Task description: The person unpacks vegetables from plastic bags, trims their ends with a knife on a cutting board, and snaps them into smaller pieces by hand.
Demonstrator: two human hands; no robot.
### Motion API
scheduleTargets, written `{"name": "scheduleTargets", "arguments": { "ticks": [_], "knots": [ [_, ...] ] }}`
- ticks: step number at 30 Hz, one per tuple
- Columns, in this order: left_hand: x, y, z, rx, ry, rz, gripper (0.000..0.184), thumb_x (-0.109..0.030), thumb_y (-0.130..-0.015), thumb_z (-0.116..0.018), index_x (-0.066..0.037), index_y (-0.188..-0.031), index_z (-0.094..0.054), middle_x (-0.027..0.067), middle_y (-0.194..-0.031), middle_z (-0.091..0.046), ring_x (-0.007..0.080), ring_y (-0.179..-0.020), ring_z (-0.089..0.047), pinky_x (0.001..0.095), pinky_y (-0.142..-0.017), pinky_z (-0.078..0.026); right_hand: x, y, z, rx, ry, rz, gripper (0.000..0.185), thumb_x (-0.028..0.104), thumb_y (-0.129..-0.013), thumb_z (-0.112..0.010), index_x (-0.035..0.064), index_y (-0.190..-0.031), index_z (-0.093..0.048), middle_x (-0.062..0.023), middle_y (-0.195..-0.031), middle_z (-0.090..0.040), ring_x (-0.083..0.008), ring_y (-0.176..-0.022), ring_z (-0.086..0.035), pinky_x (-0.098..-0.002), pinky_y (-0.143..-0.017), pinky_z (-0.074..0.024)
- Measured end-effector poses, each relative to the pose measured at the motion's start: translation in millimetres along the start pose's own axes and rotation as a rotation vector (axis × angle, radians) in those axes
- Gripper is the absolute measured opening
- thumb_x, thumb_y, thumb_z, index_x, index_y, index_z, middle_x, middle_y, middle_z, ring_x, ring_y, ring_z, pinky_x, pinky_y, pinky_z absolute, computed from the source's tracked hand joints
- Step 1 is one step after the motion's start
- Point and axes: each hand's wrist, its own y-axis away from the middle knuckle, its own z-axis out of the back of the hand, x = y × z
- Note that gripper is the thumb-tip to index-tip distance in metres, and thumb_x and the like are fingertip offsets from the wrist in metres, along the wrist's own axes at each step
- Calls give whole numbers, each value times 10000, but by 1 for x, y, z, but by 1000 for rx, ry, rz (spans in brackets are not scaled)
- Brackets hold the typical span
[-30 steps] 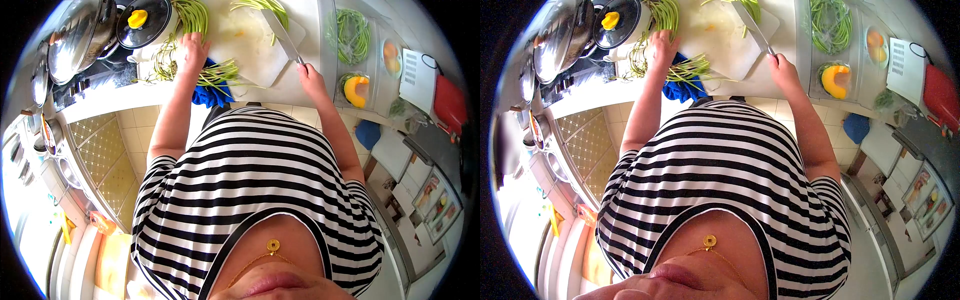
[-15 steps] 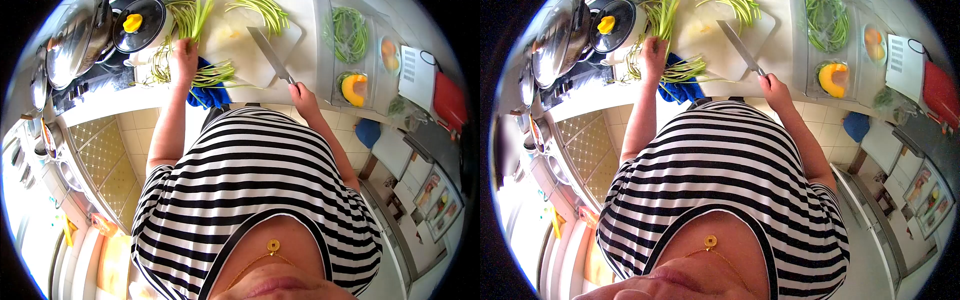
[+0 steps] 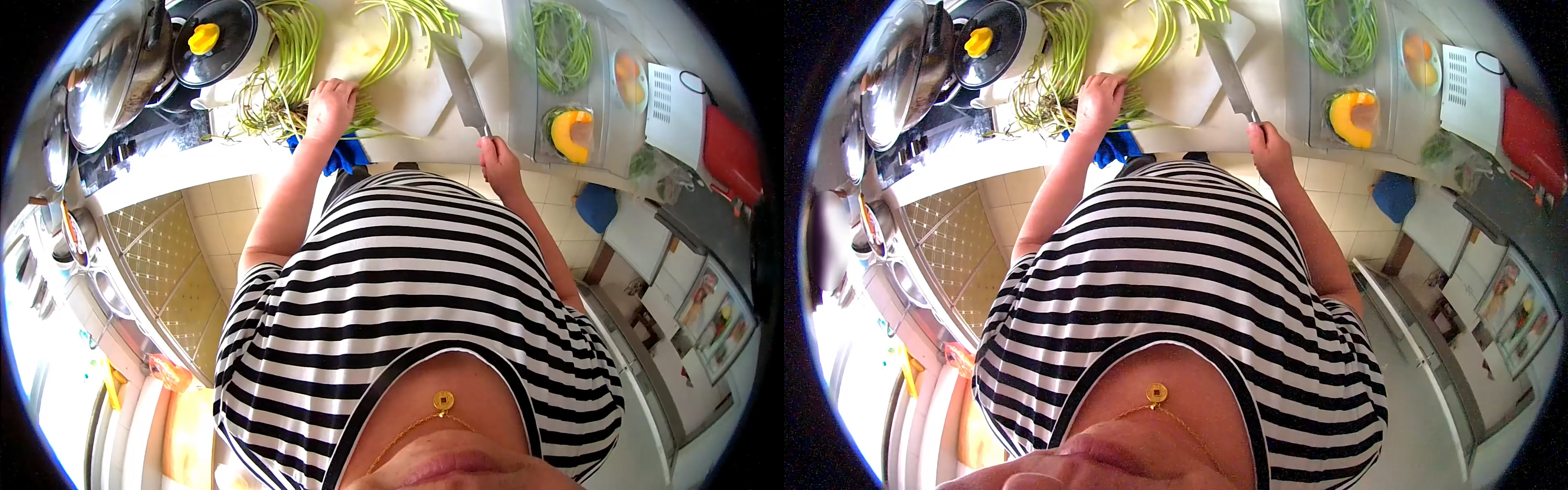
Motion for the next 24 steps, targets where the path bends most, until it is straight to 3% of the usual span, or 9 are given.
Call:
{"name": "scheduleTargets", "arguments": {
  "ticks": [3,8,12,15,18,24],
  "knots": [
    [-4,-8,9,-82,208,-2,128,-109,-813,-627,-53,-923,-657,118,-857,-626,291,-829,-604,371,-759,-484,0,4,-3,29,22,39,353,351,-930,-490,10,-857,-547,-80,-610,-525,-161,-547,-502,-320,-555,-421],
    [-1,-20,16,-157,282,56,108,-82,-825,-617,-49,-925,-639,119,-841,-621,278,-772,-621,350,-696,-499,4,8,-6,30,28,54,365,361,-929,-490,9,-842,-534,-85,-614,-526,-171,-566,-502,-324,-569,-420],
    [9,-26,6,-196,182,128,74,-71,-797,-609,-66,-871,-608,111,-823,-610,314,-781,-596,393,-698,-487,0,9,-6,24,12,55,363,362,-931,-487,14,-835,-533,-82,-611,-525,-172,-560,-498,-322,-563,-417],
    [21,-26,-5,-169,-43,-42,115,-120,-733,-611,-126,-845,-639,43,-956,-599,255,-883,-580,390,-744,-457,1,11,-6,28,24,44,363,362,-932,-484,17,-830,-533,-78,-608,-524,-172,-559,-498,-321,-562,-417],
    [4,-21,7,-195,-276,-135,114,-166,-707,-630,-157,-815,-668,17,-956,-590,235,-914,-555,401,-755,-441,2,14,-6,41,26,31,367,367,-932,-485,19,-826,-531,-76,-605,-522,-174,-558,-498,-325,-562,-418],
    [1,-19,2,-124,-238,-76,101,-208,-702,-654,-149,-782,-670,31,-857,-586,245,-832,-563,403,-698,-457,-3,17,-5,40,30,44,366,369,-929,-487,20,-834,-538,-73,-604,-520,-171,-559,-497,-330,-564,-417]
  ]
}}
